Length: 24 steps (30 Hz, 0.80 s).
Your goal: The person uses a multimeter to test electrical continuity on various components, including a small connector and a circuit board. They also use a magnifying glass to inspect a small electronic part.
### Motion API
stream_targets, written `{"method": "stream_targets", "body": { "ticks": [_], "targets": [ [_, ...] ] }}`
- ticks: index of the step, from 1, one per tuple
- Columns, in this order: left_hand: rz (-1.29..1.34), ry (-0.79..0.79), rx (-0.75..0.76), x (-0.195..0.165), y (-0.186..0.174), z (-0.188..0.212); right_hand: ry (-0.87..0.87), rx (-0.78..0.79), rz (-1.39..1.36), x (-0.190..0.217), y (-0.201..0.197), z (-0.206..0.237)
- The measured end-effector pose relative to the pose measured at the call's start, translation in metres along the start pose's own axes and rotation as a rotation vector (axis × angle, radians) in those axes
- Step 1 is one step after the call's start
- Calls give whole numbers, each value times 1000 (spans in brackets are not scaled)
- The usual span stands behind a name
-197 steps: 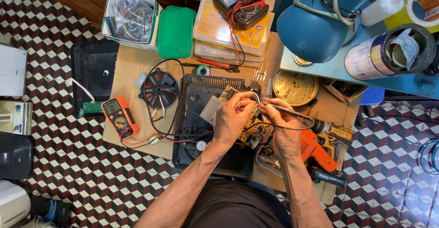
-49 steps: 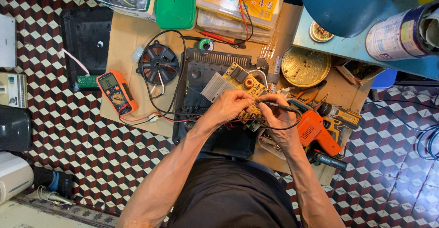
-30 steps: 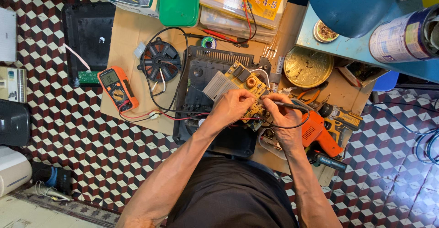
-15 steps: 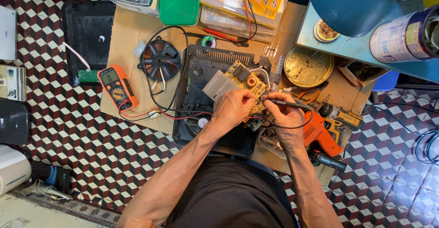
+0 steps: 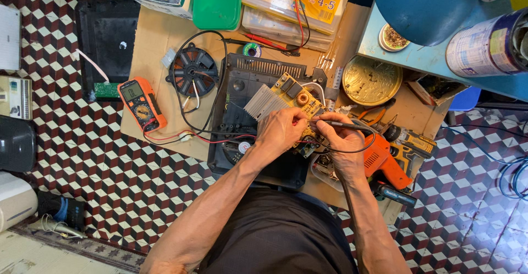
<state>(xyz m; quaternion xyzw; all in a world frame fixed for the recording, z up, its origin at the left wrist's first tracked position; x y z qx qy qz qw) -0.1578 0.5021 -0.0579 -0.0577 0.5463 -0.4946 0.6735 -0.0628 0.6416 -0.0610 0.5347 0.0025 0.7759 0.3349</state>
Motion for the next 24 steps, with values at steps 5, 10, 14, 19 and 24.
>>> {"method": "stream_targets", "body": {
  "ticks": [5, 10, 14, 19, 24],
  "targets": [
    [-15, 4, -1, -2, -1, 1, -15, -4, 66, -1, -2, 0],
    [-28, 4, 3, -2, -1, 0, -25, 2, 65, -3, -2, -1],
    [-26, 13, 6, -2, 0, -1, -37, 10, 92, -4, -2, -2],
    [0, 31, 10, -3, -1, 2, -36, 1, 117, -3, -2, 0],
    [16, 40, -2, -7, -5, 6, -74, 34, 130, 2, 2, 4]
  ]
}}
Point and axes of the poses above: each hand's wrist, its own z-axis away from the middle knuckle, its own y-axis out of the palm, x = y × z, the point moved 5 cm from there along -z, towards the middle knuckle, and after that the axes turned 6 degrees about -z, right-handed, at the moved point
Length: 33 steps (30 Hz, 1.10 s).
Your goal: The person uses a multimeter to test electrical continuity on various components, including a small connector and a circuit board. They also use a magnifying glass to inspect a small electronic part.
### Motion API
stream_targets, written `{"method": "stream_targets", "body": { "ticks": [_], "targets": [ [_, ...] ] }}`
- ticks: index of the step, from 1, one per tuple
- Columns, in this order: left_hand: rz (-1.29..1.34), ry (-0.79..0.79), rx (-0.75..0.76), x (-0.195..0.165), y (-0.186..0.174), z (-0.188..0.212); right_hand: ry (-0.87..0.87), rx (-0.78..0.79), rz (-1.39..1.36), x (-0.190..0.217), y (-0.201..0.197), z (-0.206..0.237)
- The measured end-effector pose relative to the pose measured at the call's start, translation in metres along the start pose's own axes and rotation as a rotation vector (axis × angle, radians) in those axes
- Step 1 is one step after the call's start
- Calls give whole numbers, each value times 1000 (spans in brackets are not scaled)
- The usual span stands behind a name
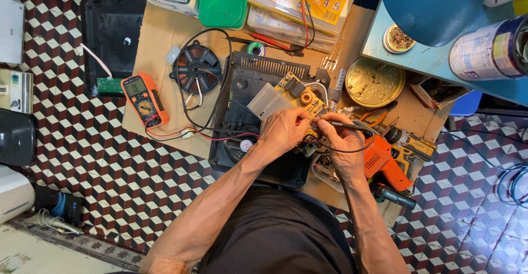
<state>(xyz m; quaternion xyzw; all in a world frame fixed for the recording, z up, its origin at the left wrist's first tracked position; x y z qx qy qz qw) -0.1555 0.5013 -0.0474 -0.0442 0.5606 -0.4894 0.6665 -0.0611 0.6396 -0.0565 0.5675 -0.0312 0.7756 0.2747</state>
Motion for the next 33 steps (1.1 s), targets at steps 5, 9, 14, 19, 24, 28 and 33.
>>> {"method": "stream_targets", "body": {
  "ticks": [5, 9, 14, 19, 24, 28, 33],
  "targets": [
    [14, -44, 23, 4, 0, 3, -2, -7, 21, -2, 1, 2],
    [-6, -36, -14, 10, 7, 3, -26, -13, 70, -8, -2, 4],
    [-101, 54, -177, 17, 3, -1, -106, 11, 156, -15, 15, -5],
    [-21, -30, -192, 34, -22, 23, -120, 70, 108, -17, 46, 3],
    [-21, -59, -266, 45, -48, 50, -113, 134, 152, -21, 76, 10],
    [-28, -125, -235, 61, -64, 70, -64, 177, 158, -27, 98, 19],
    [18, -133, -198, 73, -88, 86, -34, 130, 174, -31, 125, 30]
  ]
}}
Point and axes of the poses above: each hand's wrist, its own z-axis away from the middle knuckle, its own y-axis out of the palm, x = y × z, the point moved 5 cm from there along -z, towards the middle knuckle, and after that the axes turned 6 degrees about -z, right-handed, at the moved point
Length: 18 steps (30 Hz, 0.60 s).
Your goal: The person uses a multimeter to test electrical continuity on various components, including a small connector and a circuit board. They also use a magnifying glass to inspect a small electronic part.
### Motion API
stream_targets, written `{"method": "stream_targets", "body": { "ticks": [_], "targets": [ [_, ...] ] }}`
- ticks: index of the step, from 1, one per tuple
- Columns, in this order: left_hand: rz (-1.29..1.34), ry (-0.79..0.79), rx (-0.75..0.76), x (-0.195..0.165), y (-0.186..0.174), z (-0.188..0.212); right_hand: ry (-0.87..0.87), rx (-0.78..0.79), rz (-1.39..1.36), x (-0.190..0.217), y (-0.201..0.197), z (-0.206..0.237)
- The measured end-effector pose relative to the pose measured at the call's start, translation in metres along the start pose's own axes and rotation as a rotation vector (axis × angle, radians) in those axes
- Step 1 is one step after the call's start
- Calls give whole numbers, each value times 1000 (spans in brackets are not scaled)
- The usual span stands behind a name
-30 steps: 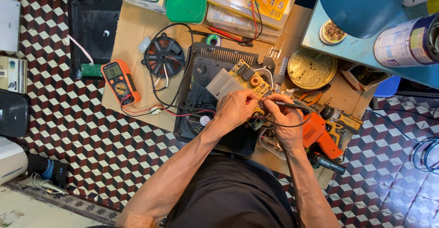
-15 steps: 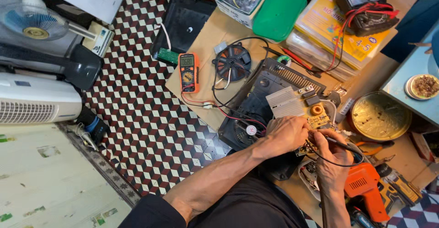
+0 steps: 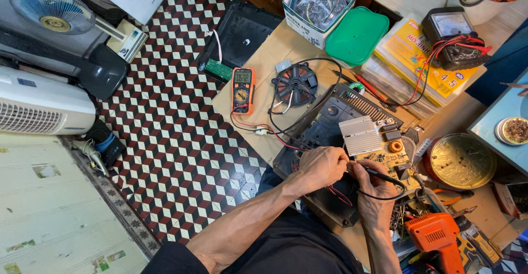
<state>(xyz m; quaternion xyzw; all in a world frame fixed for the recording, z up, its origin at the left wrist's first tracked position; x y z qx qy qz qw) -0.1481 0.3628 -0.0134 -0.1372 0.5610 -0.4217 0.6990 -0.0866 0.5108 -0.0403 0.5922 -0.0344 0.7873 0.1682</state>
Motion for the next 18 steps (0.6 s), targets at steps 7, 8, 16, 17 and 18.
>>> {"method": "stream_targets", "body": {
  "ticks": [7, 8, 16, 17, 18],
  "targets": [
    [-24, 35, 24, 25, -40, -2, -25, -40, -38, 9, 51, 4],
    [-21, 50, 22, 29, -45, -4, -24, -46, -36, 10, 58, 3],
    [-10, 99, 55, 59, -75, -15, -56, -122, 48, 11, 104, 5],
    [-16, 105, 55, 64, -78, -15, -76, -126, 51, 10, 108, 5],
    [-21, 111, 55, 68, -80, -16, -95, -128, 55, 8, 113, 5]
  ]
}}
Point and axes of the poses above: each hand's wrist, its own z-axis away from the middle knuckle, its own y-axis out of the palm, x = y × z, the point moved 5 cm from there along -z, towards the middle knuckle, and after that the axes turned 6 degrees about -z, right-handed, at the moved point
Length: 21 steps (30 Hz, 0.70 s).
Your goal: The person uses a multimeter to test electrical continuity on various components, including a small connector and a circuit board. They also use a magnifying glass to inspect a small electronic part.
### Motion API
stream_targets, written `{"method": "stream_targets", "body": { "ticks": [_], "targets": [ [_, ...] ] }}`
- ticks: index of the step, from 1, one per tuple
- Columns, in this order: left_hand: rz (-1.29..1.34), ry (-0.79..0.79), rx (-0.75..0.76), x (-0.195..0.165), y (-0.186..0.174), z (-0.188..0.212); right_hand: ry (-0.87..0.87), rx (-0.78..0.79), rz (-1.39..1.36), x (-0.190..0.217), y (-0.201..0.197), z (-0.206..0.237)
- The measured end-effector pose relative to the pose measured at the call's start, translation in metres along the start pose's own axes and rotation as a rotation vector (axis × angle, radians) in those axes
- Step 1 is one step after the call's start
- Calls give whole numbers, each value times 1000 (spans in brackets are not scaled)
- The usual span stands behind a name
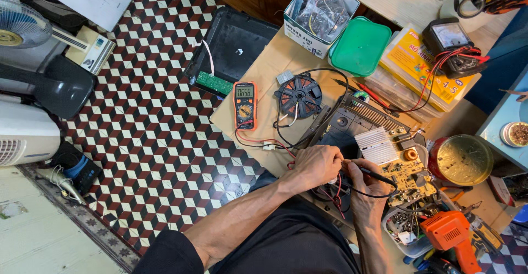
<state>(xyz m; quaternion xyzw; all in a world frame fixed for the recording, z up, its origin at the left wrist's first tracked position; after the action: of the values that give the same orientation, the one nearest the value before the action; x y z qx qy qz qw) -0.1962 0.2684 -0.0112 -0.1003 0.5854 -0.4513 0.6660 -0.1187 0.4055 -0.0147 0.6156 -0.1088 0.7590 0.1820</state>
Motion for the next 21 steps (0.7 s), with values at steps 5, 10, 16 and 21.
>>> {"method": "stream_targets", "body": {
  "ticks": [5, 10, 16, 21],
  "targets": [
    [16, 32, -3, 24, -9, -1, 12, -23, 9, -10, 23, 6],
    [6, 42, 18, 44, -13, -1, 54, -80, -4, -16, 43, 16],
    [17, 57, 65, 58, -22, 5, 60, -129, 42, -16, 63, 26],
    [1, 91, 38, 68, -39, 9, 102, -155, 61, -16, 82, 31]
  ]
}}
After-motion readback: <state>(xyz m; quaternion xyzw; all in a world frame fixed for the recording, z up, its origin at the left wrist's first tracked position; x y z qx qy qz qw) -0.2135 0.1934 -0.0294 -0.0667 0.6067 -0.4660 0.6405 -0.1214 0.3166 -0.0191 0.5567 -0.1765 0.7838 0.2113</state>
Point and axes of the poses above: each hand's wrist, its own z-axis away from the middle knuckle, its own y-axis out of the palm, x = y × z, the point moved 5 cm from there along -z, towards the middle knuckle, and after that the axes turned 6 degrees about -z, right-handed, at the moved point
